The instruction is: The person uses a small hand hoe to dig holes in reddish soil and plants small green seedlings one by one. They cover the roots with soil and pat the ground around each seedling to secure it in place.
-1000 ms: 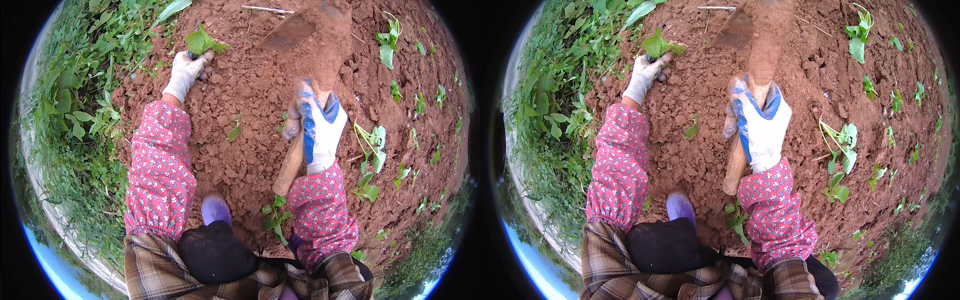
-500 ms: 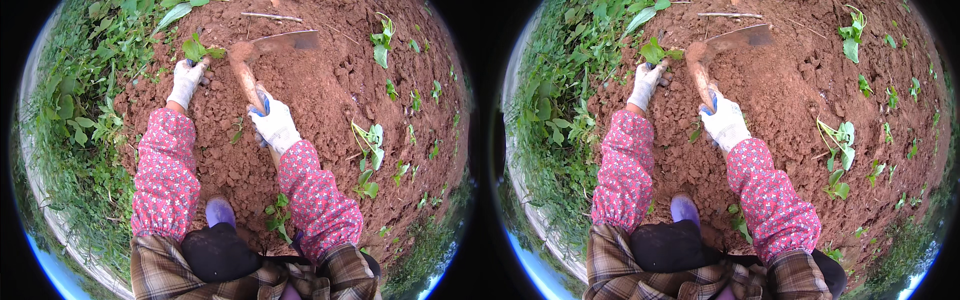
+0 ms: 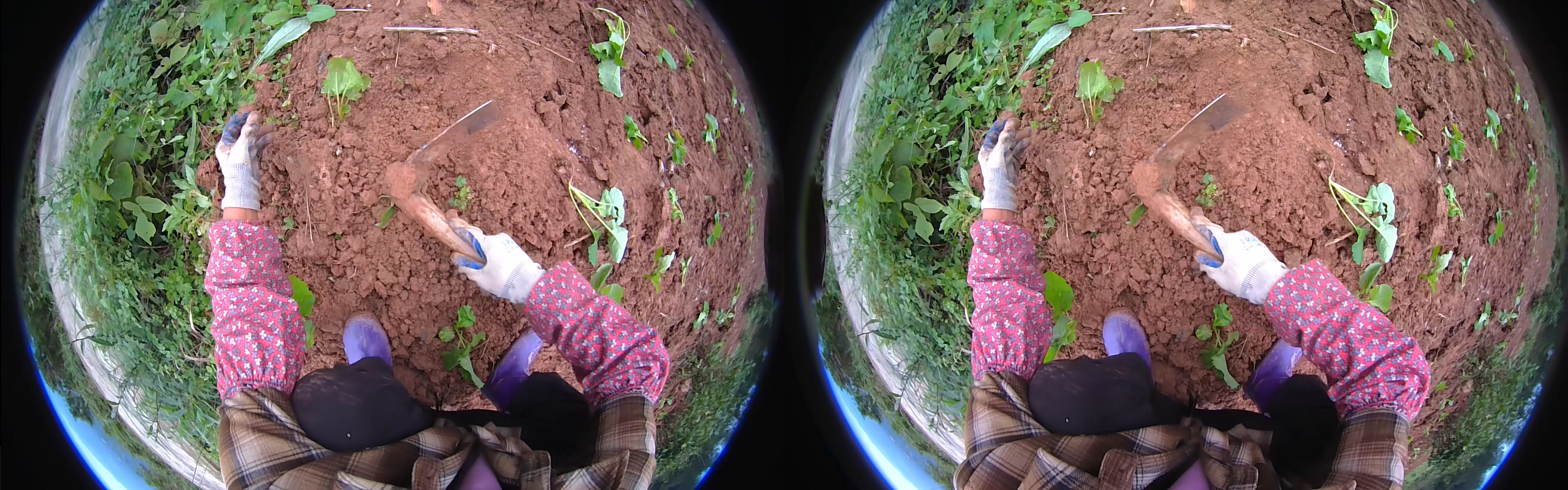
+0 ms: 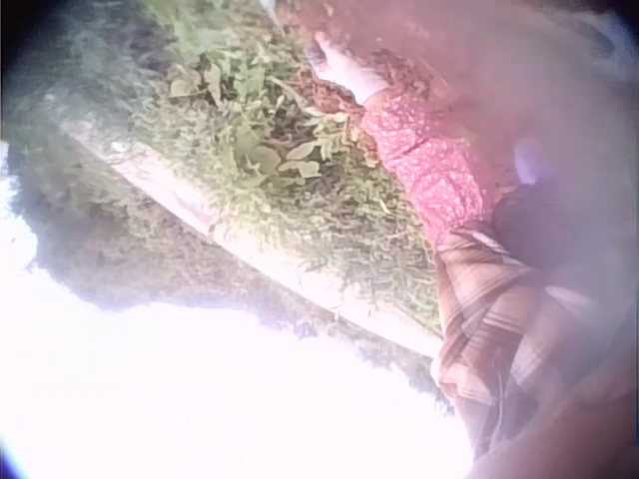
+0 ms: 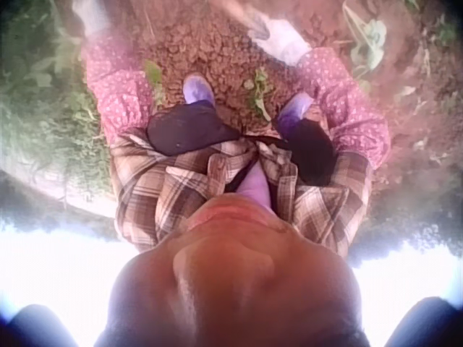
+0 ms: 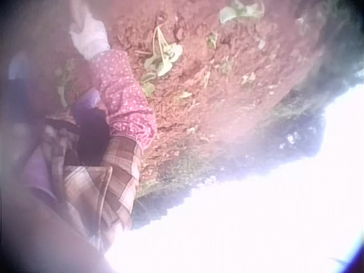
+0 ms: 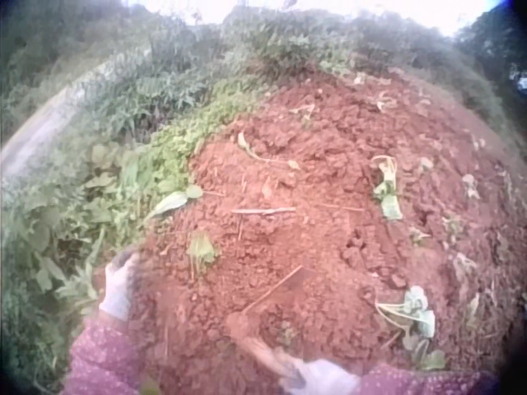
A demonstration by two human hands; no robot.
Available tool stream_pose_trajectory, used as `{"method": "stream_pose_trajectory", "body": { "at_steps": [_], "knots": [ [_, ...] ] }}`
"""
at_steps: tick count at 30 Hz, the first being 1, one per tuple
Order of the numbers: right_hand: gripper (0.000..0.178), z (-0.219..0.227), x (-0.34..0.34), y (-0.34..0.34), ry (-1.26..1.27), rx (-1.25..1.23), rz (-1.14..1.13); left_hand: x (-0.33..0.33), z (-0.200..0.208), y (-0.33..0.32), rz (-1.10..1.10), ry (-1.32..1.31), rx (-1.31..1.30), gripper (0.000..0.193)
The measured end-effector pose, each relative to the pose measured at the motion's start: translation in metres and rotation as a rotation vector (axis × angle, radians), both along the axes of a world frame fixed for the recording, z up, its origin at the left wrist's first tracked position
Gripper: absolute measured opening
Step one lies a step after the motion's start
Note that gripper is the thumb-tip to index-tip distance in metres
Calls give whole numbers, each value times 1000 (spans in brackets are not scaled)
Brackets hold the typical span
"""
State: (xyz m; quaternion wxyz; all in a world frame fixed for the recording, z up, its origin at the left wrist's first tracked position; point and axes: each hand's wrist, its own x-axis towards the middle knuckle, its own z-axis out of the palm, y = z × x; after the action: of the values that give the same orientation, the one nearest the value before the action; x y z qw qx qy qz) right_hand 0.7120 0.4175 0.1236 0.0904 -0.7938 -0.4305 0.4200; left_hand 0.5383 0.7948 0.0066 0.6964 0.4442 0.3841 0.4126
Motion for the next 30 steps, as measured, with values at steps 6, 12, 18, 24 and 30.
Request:
{"method": "stream_pose_trajectory", "body": {
  "at_steps": [6, 12, 18, 24, 30],
  "knots": [
    [63, 51, 8, -91, -35, -353, 324, -5, 19, -29, -81, 160, 20, 28],
    [47, 25, 7, -117, -26, -269, 355, 138, 120, -144, -820, 190, 491, 30],
    [51, -9, -5, -130, -11, -158, 304, 259, 142, -320, -1347, 364, 1558, 61],
    [48, -23, -4, -148, -26, 7, 283, 308, 105, -405, -1460, 930, 1642, 84],
    [40, 5, 10, -151, 36, 148, 236, 314, 123, -351, -1127, 560, 1483, 30]
  ]
}}
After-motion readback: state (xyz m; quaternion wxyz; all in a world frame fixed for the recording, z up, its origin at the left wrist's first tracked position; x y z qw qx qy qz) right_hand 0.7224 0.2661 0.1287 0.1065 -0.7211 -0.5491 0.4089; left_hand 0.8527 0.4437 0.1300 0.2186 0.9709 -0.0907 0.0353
